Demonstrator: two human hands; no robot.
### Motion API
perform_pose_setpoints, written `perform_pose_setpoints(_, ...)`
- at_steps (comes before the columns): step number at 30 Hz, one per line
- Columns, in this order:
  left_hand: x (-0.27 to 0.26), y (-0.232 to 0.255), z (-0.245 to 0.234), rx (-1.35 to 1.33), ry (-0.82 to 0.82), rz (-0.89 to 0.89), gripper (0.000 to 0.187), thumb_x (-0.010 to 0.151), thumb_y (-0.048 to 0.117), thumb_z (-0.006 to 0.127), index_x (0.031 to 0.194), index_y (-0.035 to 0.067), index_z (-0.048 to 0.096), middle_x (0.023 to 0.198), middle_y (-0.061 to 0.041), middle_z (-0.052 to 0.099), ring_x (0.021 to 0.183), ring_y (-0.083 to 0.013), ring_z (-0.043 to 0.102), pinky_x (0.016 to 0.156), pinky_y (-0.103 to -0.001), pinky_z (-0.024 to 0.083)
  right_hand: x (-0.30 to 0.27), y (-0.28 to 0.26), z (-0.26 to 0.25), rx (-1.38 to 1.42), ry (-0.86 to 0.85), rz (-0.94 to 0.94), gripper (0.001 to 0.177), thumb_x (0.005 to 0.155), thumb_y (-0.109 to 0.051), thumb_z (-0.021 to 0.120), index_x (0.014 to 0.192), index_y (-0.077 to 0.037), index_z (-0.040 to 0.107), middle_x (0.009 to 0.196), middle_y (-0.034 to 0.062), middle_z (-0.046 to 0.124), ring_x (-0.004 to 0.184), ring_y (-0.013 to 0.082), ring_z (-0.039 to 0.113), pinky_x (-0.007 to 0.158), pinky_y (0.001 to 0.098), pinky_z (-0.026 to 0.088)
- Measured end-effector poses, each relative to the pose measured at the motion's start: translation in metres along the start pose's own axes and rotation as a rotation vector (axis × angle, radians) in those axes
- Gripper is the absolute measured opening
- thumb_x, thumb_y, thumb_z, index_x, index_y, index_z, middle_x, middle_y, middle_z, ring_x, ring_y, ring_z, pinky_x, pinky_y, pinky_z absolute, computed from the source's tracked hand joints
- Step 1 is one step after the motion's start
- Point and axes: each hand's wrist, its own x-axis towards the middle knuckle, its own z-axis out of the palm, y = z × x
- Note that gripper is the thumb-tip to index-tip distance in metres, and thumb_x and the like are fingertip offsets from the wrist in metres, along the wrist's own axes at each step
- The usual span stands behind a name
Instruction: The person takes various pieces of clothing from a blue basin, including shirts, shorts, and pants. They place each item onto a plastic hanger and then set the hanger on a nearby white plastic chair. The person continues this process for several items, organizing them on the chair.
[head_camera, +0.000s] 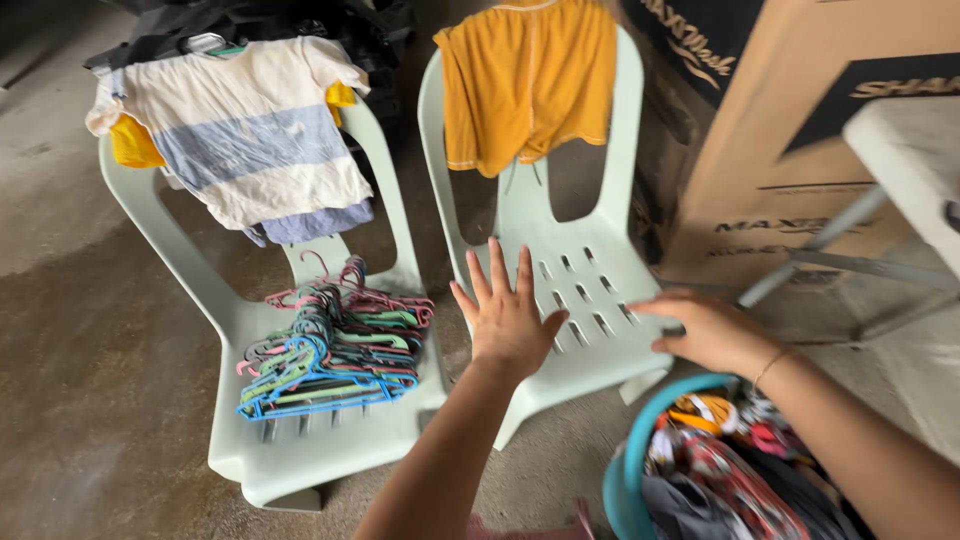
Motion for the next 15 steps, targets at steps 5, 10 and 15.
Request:
perform_pose_setpoints(5, -0.043, 0.031, 0.037, -0.06, -0.212, -0.035, 0.099, 0.09, 0.06, 0.064, 0.162, 0.015, 0.011, 0.168, -0.021, -0.008, 0.153, -0.0476, -0.013, 0.119, -0.07, 0.001, -0.063, 0.08, 0.086, 0.341, -0.176, 0.107, 0.028, 0.076, -0.027, 0.082, 0.099, -0.011, 0.083, 0.092, 0.004, 0.085, 0.088, 0.0188, 0.08, 0.083, 0.0351, 0.062)
perform_pose_setpoints(10, -0.072, 0.057, 0.064, -0.129, -0.325, -0.041, 0.094, 0.093, 0.056, 0.062, 0.163, 0.014, 0.014, 0.17, -0.022, -0.009, 0.154, -0.0485, -0.013, 0.121, -0.066, 0.005, -0.145, 0.071, 0.159, 0.243, 0.034, 0.189, 0.048, 0.063, -0.037, 0.094, 0.099, -0.009, 0.079, 0.092, 0.0082, 0.072, 0.082, 0.021, 0.07, 0.077, 0.0366, 0.056)
perform_pose_setpoints(15, -0.084, 0.067, 0.074, -0.123, -0.356, -0.016, 0.09, 0.095, 0.053, 0.06, 0.163, 0.015, 0.015, 0.169, -0.023, -0.008, 0.155, -0.0485, -0.013, 0.122, -0.065, 0.006, -0.182, 0.101, 0.205, 0.044, 0.05, 0.272, 0.027, 0.07, -0.029, 0.083, 0.096, -0.022, 0.081, 0.1, -0.0019, 0.073, 0.1, 0.014, 0.069, 0.089, 0.0295, 0.056)
